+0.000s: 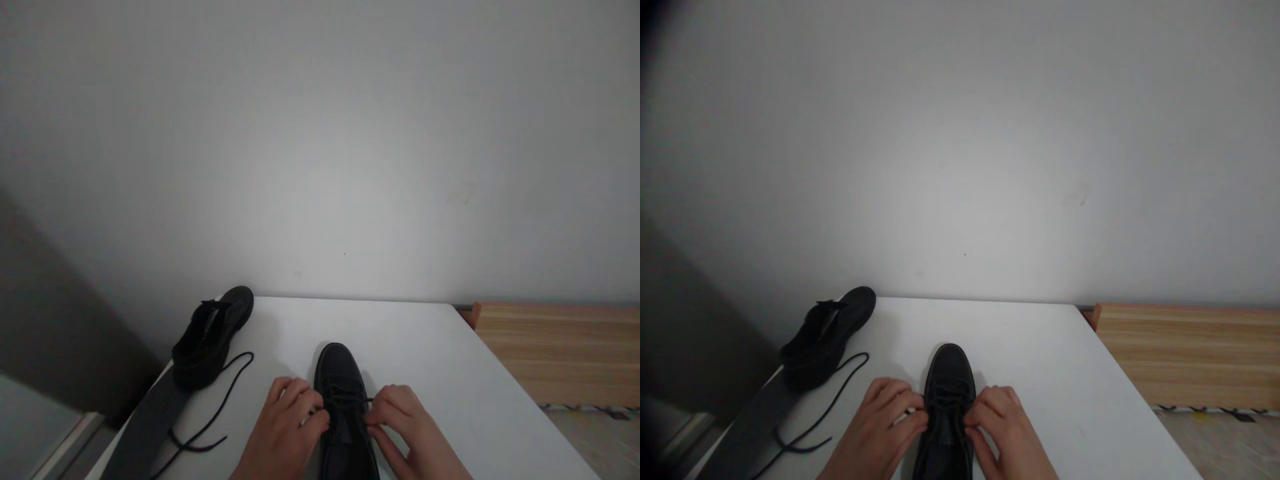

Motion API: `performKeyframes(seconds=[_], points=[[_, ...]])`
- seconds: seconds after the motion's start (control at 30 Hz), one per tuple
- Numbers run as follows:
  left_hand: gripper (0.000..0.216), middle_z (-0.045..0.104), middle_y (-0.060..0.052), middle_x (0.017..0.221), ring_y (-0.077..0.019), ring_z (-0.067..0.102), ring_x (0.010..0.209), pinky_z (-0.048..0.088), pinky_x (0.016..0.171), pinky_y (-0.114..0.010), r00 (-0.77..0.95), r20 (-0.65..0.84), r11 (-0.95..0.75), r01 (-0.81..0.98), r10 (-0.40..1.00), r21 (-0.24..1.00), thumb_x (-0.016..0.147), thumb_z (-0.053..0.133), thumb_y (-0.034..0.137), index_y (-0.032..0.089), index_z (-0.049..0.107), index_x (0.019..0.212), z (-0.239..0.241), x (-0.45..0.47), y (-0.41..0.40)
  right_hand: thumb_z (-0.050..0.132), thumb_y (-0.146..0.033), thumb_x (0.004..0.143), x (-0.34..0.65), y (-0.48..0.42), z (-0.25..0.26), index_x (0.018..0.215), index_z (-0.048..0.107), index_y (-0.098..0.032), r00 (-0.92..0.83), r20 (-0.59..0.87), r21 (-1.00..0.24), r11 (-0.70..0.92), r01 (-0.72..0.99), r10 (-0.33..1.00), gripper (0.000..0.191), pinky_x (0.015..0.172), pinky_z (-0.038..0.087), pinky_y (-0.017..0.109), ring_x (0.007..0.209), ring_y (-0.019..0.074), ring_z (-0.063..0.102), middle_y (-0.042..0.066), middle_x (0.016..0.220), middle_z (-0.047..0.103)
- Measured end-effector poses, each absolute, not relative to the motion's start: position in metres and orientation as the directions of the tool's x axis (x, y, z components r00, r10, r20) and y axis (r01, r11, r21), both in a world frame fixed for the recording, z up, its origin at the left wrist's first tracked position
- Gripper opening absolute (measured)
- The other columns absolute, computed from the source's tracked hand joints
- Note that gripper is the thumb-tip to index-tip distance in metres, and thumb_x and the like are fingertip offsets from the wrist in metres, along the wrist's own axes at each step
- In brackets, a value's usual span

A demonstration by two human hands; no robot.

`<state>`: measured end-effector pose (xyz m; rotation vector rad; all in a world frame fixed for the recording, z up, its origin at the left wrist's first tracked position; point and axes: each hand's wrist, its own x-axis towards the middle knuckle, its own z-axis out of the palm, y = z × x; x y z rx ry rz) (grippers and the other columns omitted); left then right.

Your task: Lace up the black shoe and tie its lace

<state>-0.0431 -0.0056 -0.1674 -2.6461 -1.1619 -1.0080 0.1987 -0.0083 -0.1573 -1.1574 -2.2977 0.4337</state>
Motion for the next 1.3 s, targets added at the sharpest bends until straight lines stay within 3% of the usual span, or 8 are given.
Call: performKeyframes(seconds=[0.17,0.37,0.5,0.63,0.83,1.03,1.17,1.3], points=[[0.018,0.064,-0.002,0.081,-0.0198,0.057,0.077,0.043,0.066,-0.03,0.468,0.575,-0.678,0.701,0.671,0.222,0.097,0.056,0.013,0.02,0.065,0.083,-0.174,-0.044,-0.007,0.055,-0.005,0.09,0.198,-0.01,-0.163,0.096,0.067,-0.023,-0.494,0.418,-0.378,0.64,0.669,0.762,0.023,0.077,0.054,0.036,0.091,0.0224,0.062,0.007,0.099,0.061],[0.024,0.069,-0.002,0.081,-0.0187,0.065,0.075,0.053,0.065,-0.027,0.507,0.489,-0.679,0.677,0.71,0.284,0.096,0.046,0.005,0.019,0.066,0.094,-0.175,-0.042,-0.012,0.051,-0.004,0.093,0.198,-0.014,-0.173,0.11,0.069,-0.024,-0.491,0.336,-0.508,0.593,0.625,0.804,0.032,0.075,0.058,0.022,0.086,0.0157,0.068,0.006,0.097,0.065],[0.027,0.072,-0.003,0.092,-0.019,0.071,0.078,0.058,0.068,-0.025,0.498,0.398,-0.625,0.713,0.771,0.317,0.092,0.058,0.011,0.02,0.064,0.116,-0.169,-0.036,-0.018,0.049,-0.001,0.091,0.195,-0.018,-0.174,0.127,0.062,-0.024,-0.487,0.378,-0.528,0.616,0.585,0.787,0.045,0.08,0.059,0.021,0.09,0.0161,0.072,0.007,0.104,0.07],[0.04,0.07,-0.007,0.1,-0.0221,0.072,0.083,0.059,0.069,-0.026,0.519,0.263,-0.582,0.735,0.813,0.348,0.081,0.069,0.012,0.021,0.063,0.12,-0.165,-0.028,-0.021,0.059,-0.007,0.087,0.191,-0.021,-0.171,0.132,0.058,-0.022,-0.523,0.413,-0.398,0.665,0.632,0.745,0.048,0.076,0.062,0.025,0.086,0.0196,0.073,0.008,0.101,0.071],[0.032,0.067,-0.01,0.1,-0.0214,0.069,0.079,0.057,0.066,-0.026,0.516,0.228,-0.564,0.757,0.826,0.329,0.078,0.053,0.003,0.02,0.065,0.102,-0.159,-0.017,-0.018,0.062,0.0,0.074,0.176,-0.019,-0.177,0.12,0.065,-0.018,-0.572,0.338,-0.091,0.631,0.77,0.747,0.049,0.062,0.062,0.029,0.079,0.0244,0.071,0.012,0.098,0.07],[0.023,0.067,-0.01,0.094,-0.0228,0.068,0.078,0.056,0.066,-0.03,0.488,0.245,-0.546,0.761,0.837,0.349,0.083,0.049,0.005,0.018,0.066,0.09,-0.154,-0.013,-0.016,0.065,0.003,0.068,0.154,-0.014,-0.166,0.097,0.073,-0.021,-0.516,0.29,-0.027,0.546,0.837,0.806,0.038,0.059,0.059,0.033,0.077,0.0272,0.07,0.012,0.099,0.071],[0.019,0.065,-0.008,0.091,-0.0223,0.065,0.081,0.054,0.07,-0.032,0.418,0.348,-0.542,0.702,0.839,0.462,0.087,0.05,0.009,0.019,0.065,0.08,-0.144,-0.019,-0.016,0.067,0.0,0.073,0.152,-0.012,-0.143,0.078,0.071,-0.021,-0.475,0.332,-0.178,0.548,0.817,0.815,0.022,0.061,0.055,0.033,0.075,0.0257,0.067,0.009,0.088,0.069],[0.019,0.064,-0.002,0.079,-0.0157,0.062,0.073,0.049,0.067,-0.025,0.25,0.427,-0.494,0.495,0.869,0.715,0.092,0.056,0.014,0.02,0.067,0.079,-0.122,-0.027,-0.01,0.056,-0.016,0.094,0.162,-0.011,-0.117,0.084,0.068,-0.021,-0.32,0.416,-0.652,0.524,0.547,0.851,0.016,0.068,0.053,0.025,0.078,0.0179,0.065,0.005,0.087,0.068]])
